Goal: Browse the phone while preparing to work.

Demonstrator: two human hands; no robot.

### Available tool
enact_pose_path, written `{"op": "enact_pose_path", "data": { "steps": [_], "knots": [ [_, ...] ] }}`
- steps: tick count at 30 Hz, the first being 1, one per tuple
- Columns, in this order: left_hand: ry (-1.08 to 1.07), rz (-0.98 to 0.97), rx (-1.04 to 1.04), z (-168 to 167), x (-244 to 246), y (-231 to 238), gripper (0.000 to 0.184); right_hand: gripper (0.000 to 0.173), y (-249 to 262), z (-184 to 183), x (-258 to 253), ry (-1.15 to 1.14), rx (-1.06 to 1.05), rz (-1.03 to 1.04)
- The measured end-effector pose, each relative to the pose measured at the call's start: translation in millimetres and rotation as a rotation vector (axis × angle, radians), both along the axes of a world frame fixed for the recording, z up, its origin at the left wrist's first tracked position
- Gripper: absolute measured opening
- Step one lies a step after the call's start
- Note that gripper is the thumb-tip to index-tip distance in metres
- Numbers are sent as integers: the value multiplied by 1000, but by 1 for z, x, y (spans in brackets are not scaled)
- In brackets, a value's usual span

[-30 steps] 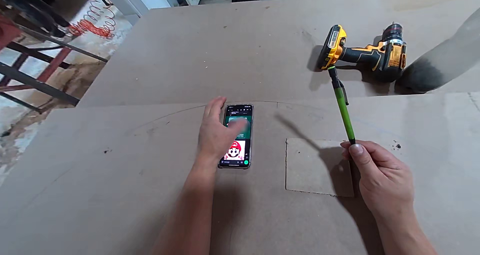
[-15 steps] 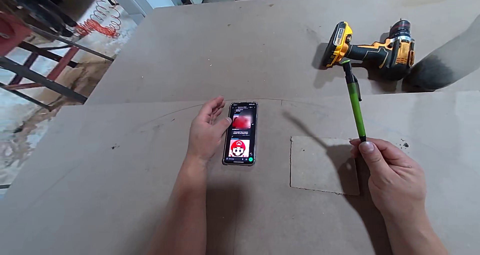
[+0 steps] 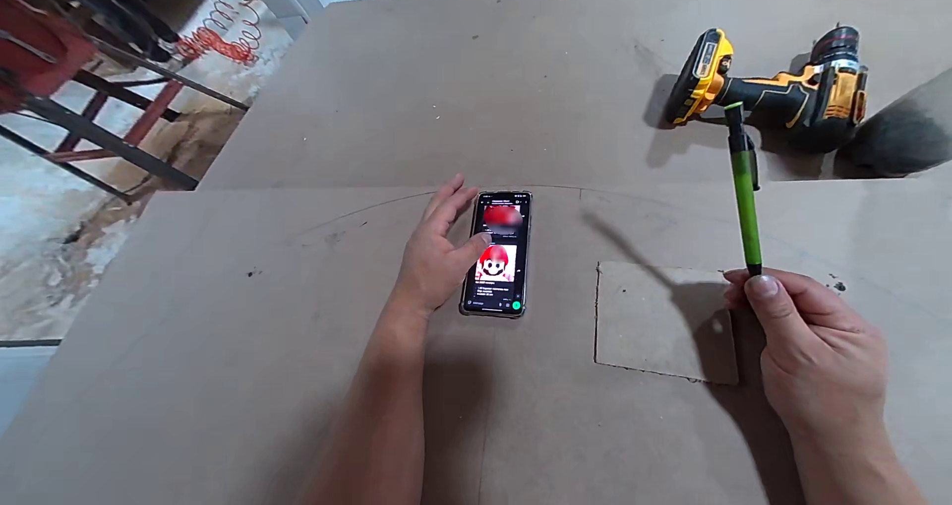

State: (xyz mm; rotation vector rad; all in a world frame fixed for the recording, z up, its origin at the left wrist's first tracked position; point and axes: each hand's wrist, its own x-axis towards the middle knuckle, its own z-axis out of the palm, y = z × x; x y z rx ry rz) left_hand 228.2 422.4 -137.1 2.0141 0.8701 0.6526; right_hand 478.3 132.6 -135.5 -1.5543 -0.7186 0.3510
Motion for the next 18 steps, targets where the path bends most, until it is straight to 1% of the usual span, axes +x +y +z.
{"op": "enact_pose_path", "data": {
  "steps": [10, 11, 14, 15, 16, 17, 18],
  "knots": [
    [17, -28, -11, 1, 1, 0, 63, 22, 1, 1, 1, -20, -28, -13],
    [16, -54, -20, 2, 0, 1, 67, 22, 1, 2, 1, -18, -27, -16],
    [22, -188, -81, 7, -6, 4, 92, 22, 0, 1, 0, -20, -34, -22],
    [16, -199, -94, 8, -7, 5, 96, 23, 0, 1, 0, -21, -31, -19],
    [7, -184, -91, 8, -7, 6, 95, 23, 1, 1, 1, -21, -26, -14],
    [-6, -146, -72, 6, -7, 6, 87, 23, 1, 0, 2, -20, -19, -12],
    [-34, -90, -48, 2, -6, 6, 76, 23, 1, -1, 3, -18, -13, -14]
  ]
}}
